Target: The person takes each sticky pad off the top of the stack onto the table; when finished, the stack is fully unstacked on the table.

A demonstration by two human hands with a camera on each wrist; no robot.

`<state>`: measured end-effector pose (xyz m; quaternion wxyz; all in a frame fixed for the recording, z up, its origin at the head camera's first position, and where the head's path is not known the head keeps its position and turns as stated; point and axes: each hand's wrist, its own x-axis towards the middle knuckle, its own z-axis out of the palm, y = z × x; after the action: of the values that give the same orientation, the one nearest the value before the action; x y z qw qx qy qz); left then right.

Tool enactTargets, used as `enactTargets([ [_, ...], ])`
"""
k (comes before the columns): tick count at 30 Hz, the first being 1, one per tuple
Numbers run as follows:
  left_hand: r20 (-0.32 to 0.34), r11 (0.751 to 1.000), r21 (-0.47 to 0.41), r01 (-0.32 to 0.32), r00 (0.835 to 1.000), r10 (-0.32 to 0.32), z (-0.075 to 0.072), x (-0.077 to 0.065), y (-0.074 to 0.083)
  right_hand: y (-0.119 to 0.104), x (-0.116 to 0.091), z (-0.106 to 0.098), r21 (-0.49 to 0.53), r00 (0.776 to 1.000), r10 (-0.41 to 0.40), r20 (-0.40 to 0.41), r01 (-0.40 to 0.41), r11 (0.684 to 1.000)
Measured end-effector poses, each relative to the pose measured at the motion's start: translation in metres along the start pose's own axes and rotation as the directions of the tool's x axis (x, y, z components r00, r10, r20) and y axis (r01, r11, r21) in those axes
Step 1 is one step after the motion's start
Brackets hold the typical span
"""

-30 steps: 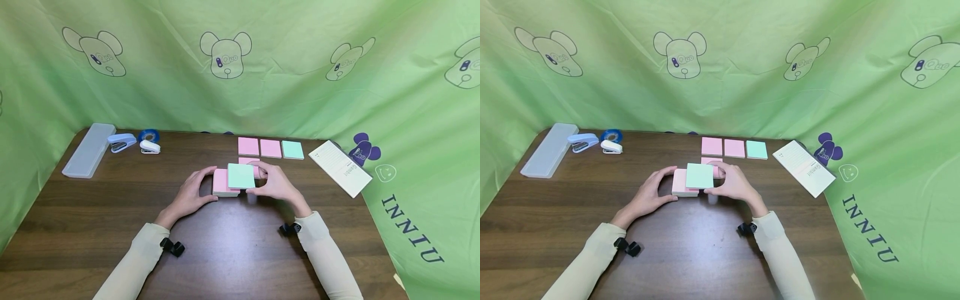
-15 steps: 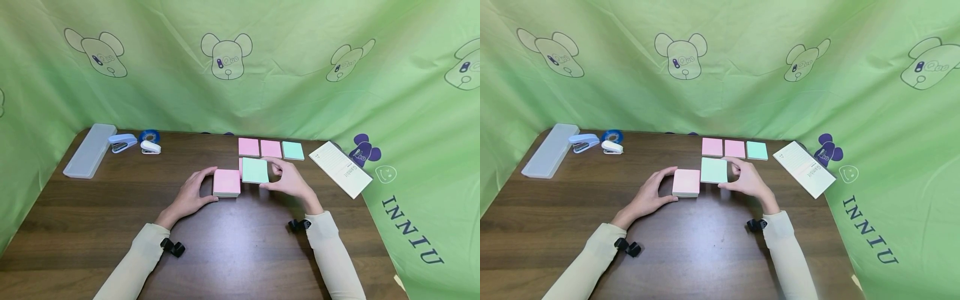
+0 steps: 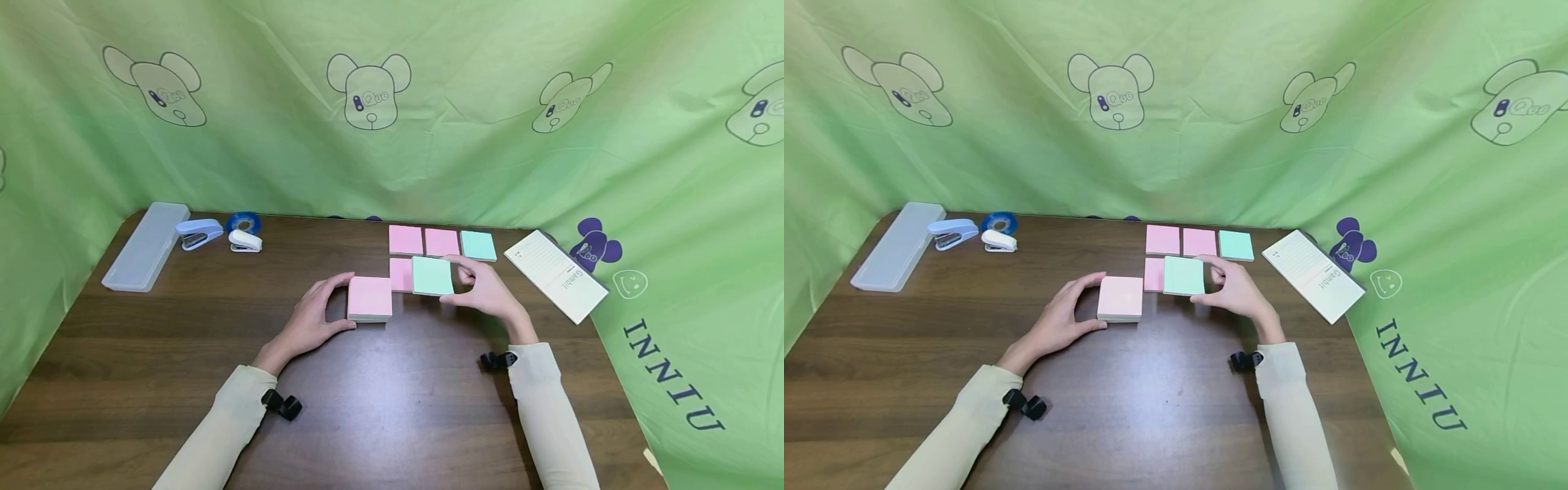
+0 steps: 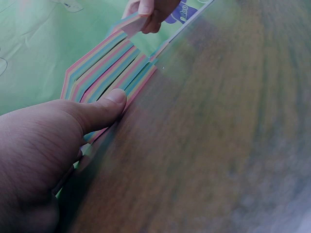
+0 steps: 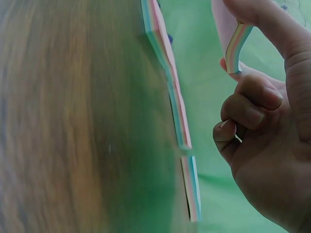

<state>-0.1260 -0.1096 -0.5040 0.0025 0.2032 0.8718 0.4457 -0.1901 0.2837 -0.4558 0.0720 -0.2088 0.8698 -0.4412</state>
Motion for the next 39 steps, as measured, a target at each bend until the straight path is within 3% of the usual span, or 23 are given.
enactTargets([
  [21,0.000,1.000,0.002,0.003,1.000,-0.003,0.001,0.000,-0.001,0.037,-0.004,-0.016,-0.101,0.995,0.088,-0.042,-0.092,0.991],
  [33,0.002,1.000,0.000,-0.003,1.000,0.003,0.000,0.001,-0.001,0.037,-0.004,-0.016,-0.278,0.996,0.083,0.013,-0.076,0.958],
  [39,-0.001,1.000,0.001,-0.002,1.000,0.002,0.000,0.001,-0.002,0.035,-0.004,-0.015,-0.273,0.996,0.085,-0.001,-0.082,0.958],
])
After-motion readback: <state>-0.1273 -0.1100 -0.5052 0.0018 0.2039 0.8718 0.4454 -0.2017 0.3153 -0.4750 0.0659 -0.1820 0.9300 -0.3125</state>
